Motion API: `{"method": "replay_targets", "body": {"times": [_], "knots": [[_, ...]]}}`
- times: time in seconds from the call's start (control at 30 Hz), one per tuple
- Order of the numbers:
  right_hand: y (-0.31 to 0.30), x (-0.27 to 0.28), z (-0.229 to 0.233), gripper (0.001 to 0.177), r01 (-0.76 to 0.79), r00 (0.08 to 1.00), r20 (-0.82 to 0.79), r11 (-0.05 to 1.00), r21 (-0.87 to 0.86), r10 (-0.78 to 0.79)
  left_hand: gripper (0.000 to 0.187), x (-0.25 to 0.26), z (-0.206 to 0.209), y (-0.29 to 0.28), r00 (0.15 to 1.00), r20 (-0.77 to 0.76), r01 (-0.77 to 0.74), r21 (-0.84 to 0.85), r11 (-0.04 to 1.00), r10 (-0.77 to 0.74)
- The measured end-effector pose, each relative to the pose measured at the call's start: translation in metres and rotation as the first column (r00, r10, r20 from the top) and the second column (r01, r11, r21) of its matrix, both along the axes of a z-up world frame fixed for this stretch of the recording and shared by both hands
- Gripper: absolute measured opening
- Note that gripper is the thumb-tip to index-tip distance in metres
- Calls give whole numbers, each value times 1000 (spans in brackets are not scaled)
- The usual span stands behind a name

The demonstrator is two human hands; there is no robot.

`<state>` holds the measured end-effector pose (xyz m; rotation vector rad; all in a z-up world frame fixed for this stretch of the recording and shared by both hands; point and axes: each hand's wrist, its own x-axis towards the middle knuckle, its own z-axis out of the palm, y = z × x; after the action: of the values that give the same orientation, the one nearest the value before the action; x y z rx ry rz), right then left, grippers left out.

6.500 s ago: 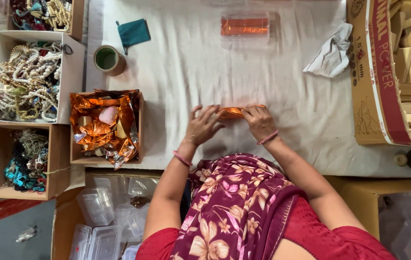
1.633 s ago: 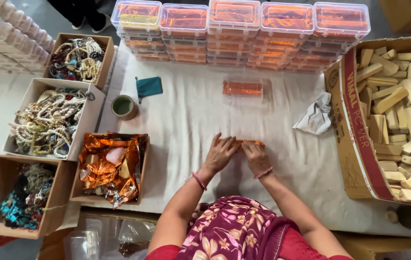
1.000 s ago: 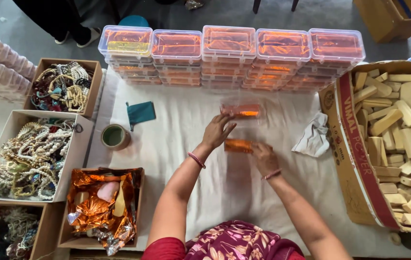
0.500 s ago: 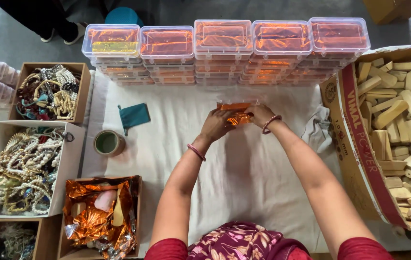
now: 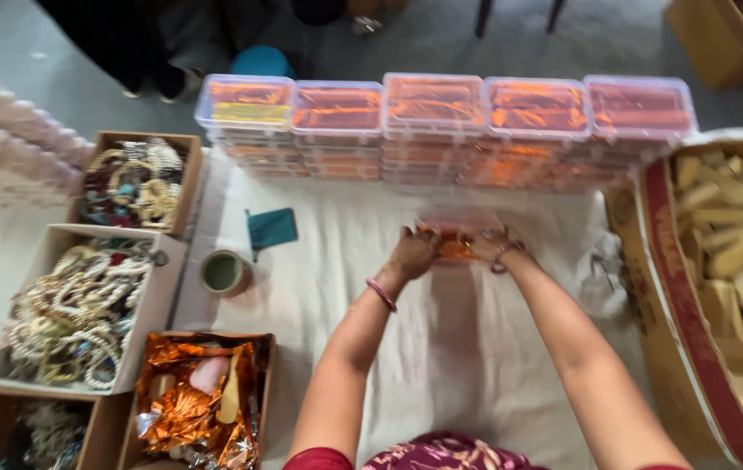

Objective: The person wipes small rectangular wooden blocks with a white cloth. They then place the blocks onto a sheet of shiny, iridescent foil and fold the foil to wrap the blocks. The wrapped items are placed into a cardboard box.

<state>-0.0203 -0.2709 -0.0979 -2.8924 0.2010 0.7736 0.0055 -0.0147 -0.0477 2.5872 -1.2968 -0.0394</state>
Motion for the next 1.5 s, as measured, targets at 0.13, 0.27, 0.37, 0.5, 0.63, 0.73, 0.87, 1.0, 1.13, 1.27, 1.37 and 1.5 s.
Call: {"method": "replay_targets", "body": {"times": [0.13,0.27,0.37,0.5,0.63,0.73,0.87,1.0,1.13,1.27,1.37,1.5], "knots": [[24,-23,65,47,-16,999,46,991,130,10,44,-7,16,8,996,83,-42,-23,999,43],[18,-33,56,61,-43,986,166,956,291,-6,48,-19,30,11,999,-26,-48,-38,998,47],[16,-34,45,67,-15,971,230,945,327,-64,47,-18,29,11,998,8,-62,-99,993,63],[5,-40,9,59,124,904,251,774,621,-346,29,-19,22,10,979,-153,-135,-3,991,133],[21,-45,44,41,15,886,440,960,281,-143,49,-11,25,6,992,-88,-101,-99,990,93],[40,-59,82,34,-49,823,563,979,196,-72,35,-12,30,5,983,-151,-104,-21,994,100],[50,-63,99,28,-26,856,517,996,85,-21,36,-5,13,-3,993,-71,-98,17,995,99],[56,-64,104,23,37,848,526,996,75,-72,45,-7,17,-4,987,82,-134,-36,990,136],[60,-62,103,20,-18,746,666,998,57,-25,31,-24,33,0,978,138,-151,-31,988,153],[61,-60,101,20,53,822,568,999,0,-44,36,-33,32,-3,946,254,-166,-149,975,200],[65,-59,100,19,68,795,605,998,-9,-48,34,-36,36,-6,952,190,-218,-120,969,238],[73,-62,111,27,52,767,640,999,-3,-38,30,-36,40,-7,946,194,-228,-170,959,259]]}}
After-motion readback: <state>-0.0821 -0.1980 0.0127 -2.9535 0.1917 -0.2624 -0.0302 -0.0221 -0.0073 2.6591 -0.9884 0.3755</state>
